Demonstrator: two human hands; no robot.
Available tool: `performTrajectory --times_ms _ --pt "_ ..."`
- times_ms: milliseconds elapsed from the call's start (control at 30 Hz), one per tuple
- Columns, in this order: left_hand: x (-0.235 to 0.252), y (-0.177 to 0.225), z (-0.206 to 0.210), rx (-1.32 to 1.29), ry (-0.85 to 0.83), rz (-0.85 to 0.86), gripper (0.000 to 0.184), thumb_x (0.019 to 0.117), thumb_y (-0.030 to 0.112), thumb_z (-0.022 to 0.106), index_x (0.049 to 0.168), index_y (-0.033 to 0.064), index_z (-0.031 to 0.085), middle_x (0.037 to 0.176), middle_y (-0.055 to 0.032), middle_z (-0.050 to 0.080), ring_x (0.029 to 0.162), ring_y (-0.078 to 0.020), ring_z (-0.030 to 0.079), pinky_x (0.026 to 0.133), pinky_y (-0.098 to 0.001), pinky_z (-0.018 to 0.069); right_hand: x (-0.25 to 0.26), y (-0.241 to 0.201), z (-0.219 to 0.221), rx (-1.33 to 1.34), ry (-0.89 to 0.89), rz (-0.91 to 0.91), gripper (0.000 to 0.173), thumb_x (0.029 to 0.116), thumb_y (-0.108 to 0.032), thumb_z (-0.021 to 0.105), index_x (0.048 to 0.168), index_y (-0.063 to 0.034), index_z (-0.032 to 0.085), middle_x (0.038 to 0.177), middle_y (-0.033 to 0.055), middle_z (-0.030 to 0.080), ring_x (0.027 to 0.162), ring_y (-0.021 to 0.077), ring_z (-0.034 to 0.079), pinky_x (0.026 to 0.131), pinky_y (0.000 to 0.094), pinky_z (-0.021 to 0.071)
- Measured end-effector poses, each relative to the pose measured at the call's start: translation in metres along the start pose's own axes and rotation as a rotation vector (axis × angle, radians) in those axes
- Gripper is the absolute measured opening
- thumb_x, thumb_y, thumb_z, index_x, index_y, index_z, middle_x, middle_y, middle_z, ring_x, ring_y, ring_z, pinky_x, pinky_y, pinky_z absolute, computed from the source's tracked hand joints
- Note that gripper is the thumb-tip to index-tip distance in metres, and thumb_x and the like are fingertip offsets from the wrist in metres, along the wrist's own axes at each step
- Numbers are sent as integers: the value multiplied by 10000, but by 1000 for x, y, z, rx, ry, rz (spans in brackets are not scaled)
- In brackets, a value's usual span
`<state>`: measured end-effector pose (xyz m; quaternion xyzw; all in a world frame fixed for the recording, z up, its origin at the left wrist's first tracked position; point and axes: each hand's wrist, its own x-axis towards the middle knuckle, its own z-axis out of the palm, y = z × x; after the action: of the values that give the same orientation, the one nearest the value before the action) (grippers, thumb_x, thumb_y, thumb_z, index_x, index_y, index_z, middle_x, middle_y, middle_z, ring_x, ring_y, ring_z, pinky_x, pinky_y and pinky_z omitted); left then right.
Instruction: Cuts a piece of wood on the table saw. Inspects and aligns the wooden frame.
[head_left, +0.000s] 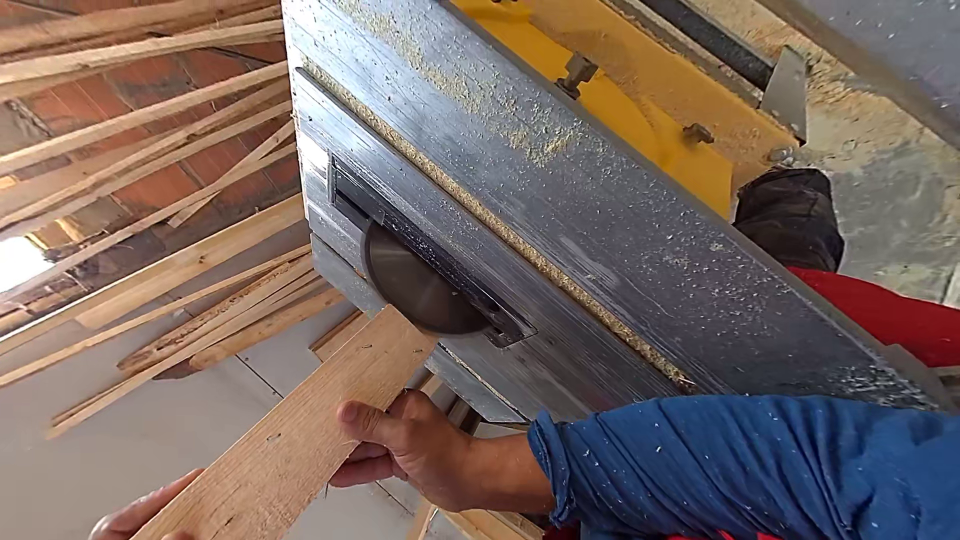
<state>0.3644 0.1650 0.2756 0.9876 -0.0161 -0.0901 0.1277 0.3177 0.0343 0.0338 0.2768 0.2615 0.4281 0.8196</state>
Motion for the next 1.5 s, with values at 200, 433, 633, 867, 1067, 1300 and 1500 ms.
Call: performTrajectory --times_ms 200,433,633,867,1067,1300,1500 --pt "7 28 33 26 132 -82 110 844 23 532 907 -49 586 802 15 661 703 37 642 648 -91 515 10 -1 6 -52 -26 -8 318 1039 -135 595 1281 55 513 1057 151 738 922 238 762 800 397 659" --pt "-5 -5 -5 5 27 -15 134 961 106 538 1051 96 635 957 126 707 805 46 678 722 -130 564 12 -2 5 -60 -23 5 325 1037 -140 601 1281 57 515 1050 157 744 918 244 766 807 401 662" --pt "-104 -31 -35 -46 132 -125 189 1011 218 597 1104 66 660 997 106 713 914 72 666 846 -128 542 -2 41 6 -303 -80 106 459 950 -78 714 1340 23 493 1142 126 702 1028 223 725 849 426 644" --pt "-200 -40 -11 -138 293 -134 248 943 283 676 1190 267 685 1090 104 714 926 2 685 792 -144 559 1 81 -22 -587 -189 27 521 901 -159 791 1295 51 522 1095 85 726 1003 138 724 890 333 625" --pt "-191 -40 -25 19 290 -84 214 971 237 635 1178 231 685 1080 135 711 922 36 676 827 -120 541 2 77 -19 -408 -156 147 468 938 -96 737 1318 23 490 1118 97 718 1037 198 723 878 407 637" --pt "-80 -7 -18 56 149 -70 183 965 240 619 1134 243 690 1049 165 719 931 42 677 834 -131 547 3 36 -8 -169 -56 79 340 1015 -81 622 1296 60 495 1089 154 724 957 243 752 831 409 655" --pt "-11 12 3 28 2 -49 201 955 319 602 1110 217 679 959 130 718 817 17 684 713 -147 569 6 5 -8 -88 -46 13 294 1036 -92 585 1275 67 518 1060 163 732 918 242 757 840 390 651"
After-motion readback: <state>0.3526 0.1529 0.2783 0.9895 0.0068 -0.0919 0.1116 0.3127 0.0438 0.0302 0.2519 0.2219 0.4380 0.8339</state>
